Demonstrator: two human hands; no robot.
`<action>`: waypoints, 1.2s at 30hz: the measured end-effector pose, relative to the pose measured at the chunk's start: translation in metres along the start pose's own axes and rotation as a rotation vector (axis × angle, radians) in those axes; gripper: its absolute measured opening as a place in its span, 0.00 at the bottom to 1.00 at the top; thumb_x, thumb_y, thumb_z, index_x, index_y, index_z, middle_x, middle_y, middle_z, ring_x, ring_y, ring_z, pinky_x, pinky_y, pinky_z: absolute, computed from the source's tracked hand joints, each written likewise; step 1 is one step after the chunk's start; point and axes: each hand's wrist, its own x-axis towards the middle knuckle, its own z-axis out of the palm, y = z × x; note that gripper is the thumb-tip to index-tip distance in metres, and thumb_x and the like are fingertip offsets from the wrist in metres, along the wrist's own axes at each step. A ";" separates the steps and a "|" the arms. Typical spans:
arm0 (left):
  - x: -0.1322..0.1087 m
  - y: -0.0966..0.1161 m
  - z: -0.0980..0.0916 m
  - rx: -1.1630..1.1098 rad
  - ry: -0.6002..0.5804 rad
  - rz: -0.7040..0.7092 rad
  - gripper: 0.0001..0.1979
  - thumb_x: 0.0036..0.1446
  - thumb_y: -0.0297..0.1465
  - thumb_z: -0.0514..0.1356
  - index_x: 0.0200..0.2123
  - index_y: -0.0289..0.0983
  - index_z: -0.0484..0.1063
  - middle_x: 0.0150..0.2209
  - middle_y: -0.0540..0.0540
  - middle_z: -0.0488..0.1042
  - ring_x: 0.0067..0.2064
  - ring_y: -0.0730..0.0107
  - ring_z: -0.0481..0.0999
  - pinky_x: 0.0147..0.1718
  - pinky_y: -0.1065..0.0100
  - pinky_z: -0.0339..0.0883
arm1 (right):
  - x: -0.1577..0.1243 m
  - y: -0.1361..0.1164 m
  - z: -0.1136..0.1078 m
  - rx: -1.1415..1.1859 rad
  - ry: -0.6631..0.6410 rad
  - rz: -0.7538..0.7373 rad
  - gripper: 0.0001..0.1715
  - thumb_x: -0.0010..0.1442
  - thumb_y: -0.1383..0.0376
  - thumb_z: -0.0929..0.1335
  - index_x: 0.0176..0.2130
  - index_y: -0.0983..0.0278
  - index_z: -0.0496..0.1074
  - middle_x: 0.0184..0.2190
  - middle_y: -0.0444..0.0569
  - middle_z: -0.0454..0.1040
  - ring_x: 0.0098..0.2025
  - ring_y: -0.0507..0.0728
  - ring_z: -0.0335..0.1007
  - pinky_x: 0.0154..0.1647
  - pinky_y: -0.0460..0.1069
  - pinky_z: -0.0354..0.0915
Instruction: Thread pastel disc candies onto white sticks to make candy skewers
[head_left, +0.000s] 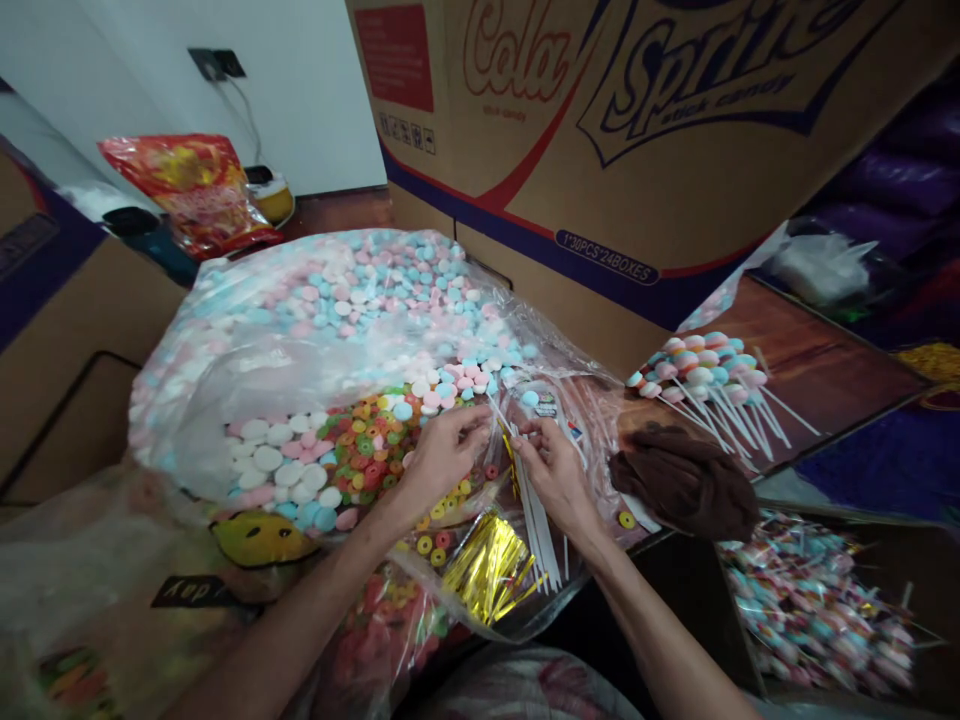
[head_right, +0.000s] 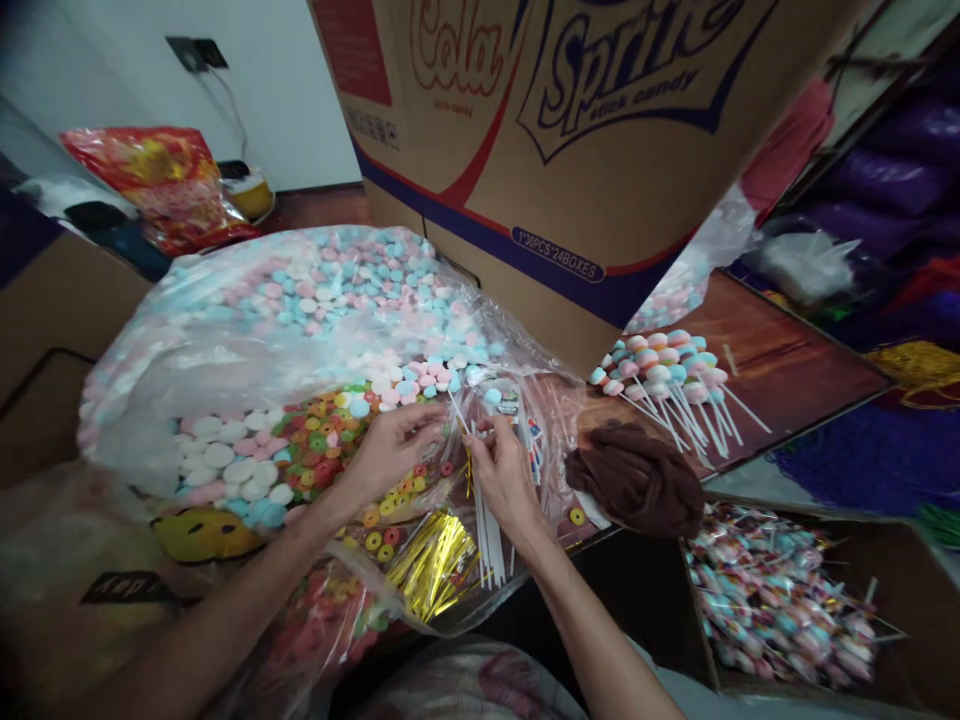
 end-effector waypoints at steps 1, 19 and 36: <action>0.008 0.006 0.000 0.042 -0.024 0.036 0.13 0.58 0.29 0.57 0.44 0.37 0.78 0.44 0.44 0.82 0.44 0.63 0.80 0.46 0.63 0.72 | 0.000 0.000 -0.001 -0.001 0.007 -0.004 0.12 0.62 0.57 0.64 0.41 0.63 0.67 0.27 0.43 0.71 0.29 0.55 0.66 0.33 0.49 0.61; 0.055 0.029 0.048 0.602 -0.222 0.156 0.12 0.62 0.24 0.50 0.43 0.37 0.72 0.40 0.43 0.69 0.39 0.63 0.70 0.39 0.65 0.64 | -0.024 0.008 -0.038 -0.048 0.229 0.094 0.20 0.67 0.51 0.61 0.37 0.63 0.71 0.24 0.41 0.66 0.26 0.53 0.61 0.29 0.47 0.59; 0.072 0.010 0.017 0.714 -0.220 0.194 0.13 0.61 0.21 0.50 0.41 0.35 0.74 0.43 0.40 0.67 0.38 0.64 0.69 0.40 0.65 0.65 | -0.028 -0.008 -0.022 -0.095 -0.003 -0.010 0.17 0.69 0.57 0.59 0.38 0.62 0.71 0.26 0.43 0.70 0.28 0.53 0.66 0.31 0.46 0.59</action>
